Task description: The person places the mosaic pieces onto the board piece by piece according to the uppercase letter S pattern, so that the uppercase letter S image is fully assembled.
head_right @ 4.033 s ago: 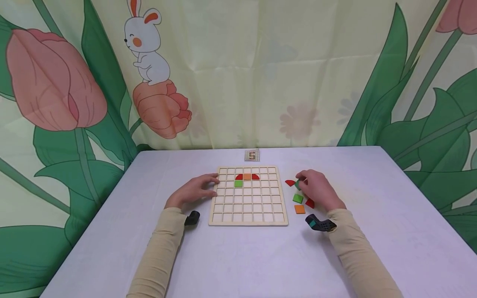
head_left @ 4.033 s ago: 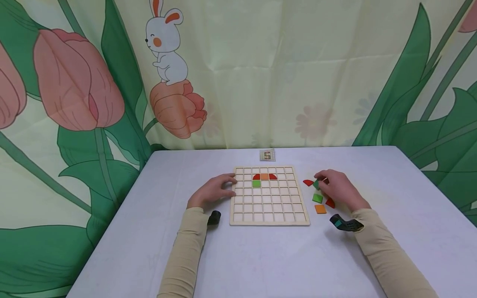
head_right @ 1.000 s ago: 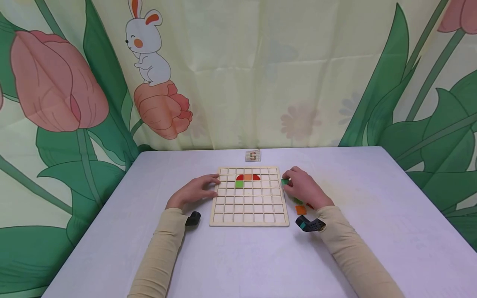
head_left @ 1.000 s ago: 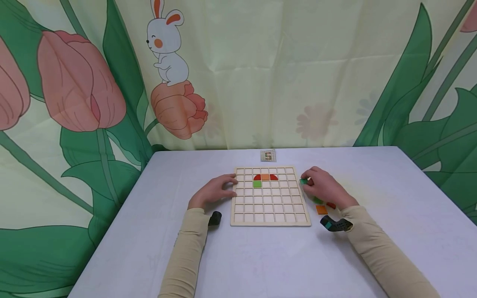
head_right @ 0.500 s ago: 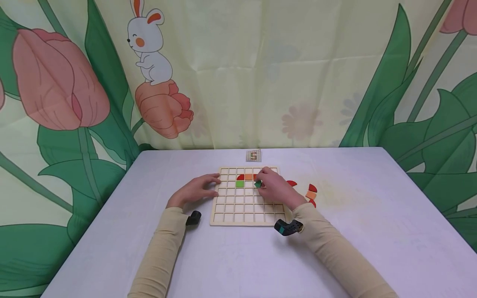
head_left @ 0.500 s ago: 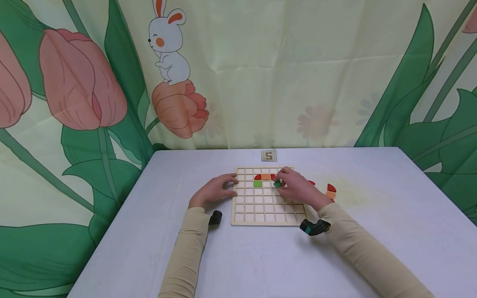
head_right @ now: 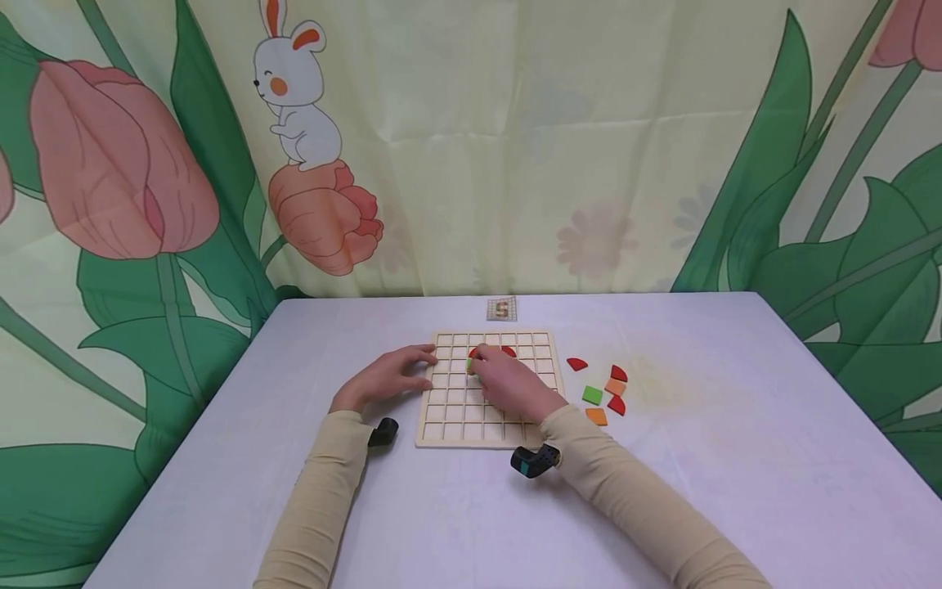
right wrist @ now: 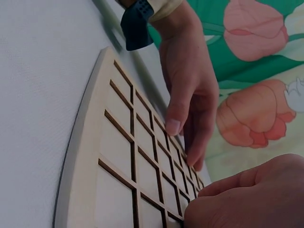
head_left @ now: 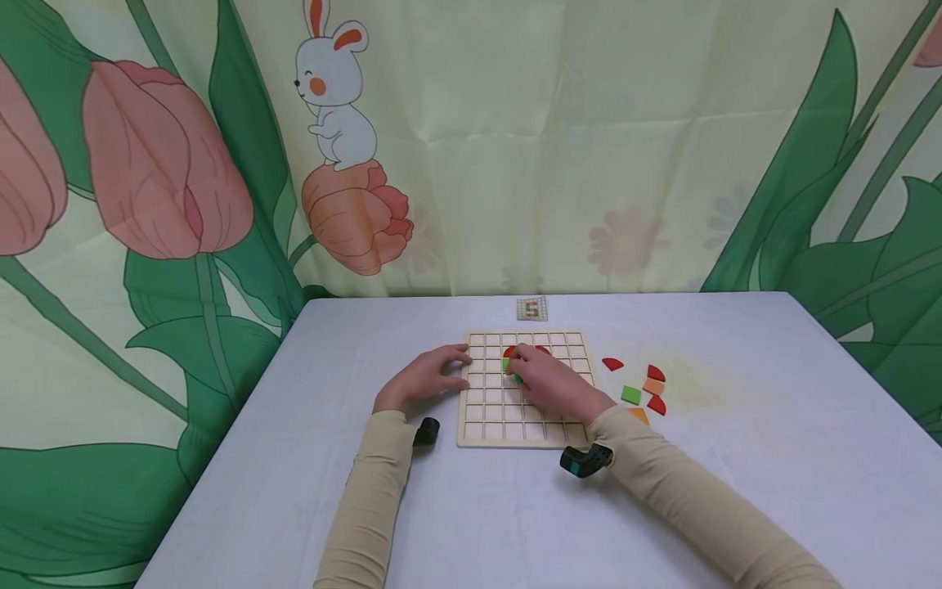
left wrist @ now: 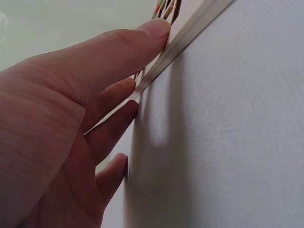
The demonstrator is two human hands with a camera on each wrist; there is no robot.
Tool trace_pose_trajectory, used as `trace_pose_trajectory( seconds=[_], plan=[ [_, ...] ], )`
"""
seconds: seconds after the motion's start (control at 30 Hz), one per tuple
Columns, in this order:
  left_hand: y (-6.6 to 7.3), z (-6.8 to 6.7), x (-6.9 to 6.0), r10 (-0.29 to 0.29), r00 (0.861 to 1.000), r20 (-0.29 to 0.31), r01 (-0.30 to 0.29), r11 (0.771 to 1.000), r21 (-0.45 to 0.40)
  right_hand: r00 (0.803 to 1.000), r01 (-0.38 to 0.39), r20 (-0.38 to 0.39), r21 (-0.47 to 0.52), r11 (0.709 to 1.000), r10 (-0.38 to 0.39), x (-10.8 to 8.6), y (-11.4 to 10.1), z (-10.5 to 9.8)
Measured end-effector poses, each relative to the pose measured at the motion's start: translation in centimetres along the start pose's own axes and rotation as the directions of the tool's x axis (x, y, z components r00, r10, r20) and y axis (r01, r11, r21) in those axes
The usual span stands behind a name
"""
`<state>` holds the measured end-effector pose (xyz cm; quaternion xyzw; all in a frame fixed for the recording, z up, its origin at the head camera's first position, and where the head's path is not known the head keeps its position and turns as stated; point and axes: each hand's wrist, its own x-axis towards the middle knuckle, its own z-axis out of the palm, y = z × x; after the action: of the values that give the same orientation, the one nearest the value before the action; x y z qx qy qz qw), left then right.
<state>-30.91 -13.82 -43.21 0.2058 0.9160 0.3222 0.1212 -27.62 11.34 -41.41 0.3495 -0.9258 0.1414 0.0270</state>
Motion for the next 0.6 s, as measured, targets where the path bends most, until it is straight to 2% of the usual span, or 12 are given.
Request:
trace_pose_trajectory(
  seconds=[0.23,0.43,0.6],
  plan=[
    [0.07,-0.08,-0.13,0.038,0.999,-0.008,-0.038,0.999,0.013,1.000,0.020,0.016,0.076,0.997,-0.022,0.32,-0.22,0.38],
    [0.02,0.03,-0.10,0.019,1.000,-0.001,-0.019,1.000,0.008,0.997,-0.079,0.020,0.127,0.989,0.077,0.40,0.22,0.48],
    [-0.02,0.06,-0.07,0.013,1.000,-0.009,-0.013,1.000,0.002,0.997,-0.083,0.000,0.146,0.986,0.084,0.41,0.72,0.58]
  ],
)
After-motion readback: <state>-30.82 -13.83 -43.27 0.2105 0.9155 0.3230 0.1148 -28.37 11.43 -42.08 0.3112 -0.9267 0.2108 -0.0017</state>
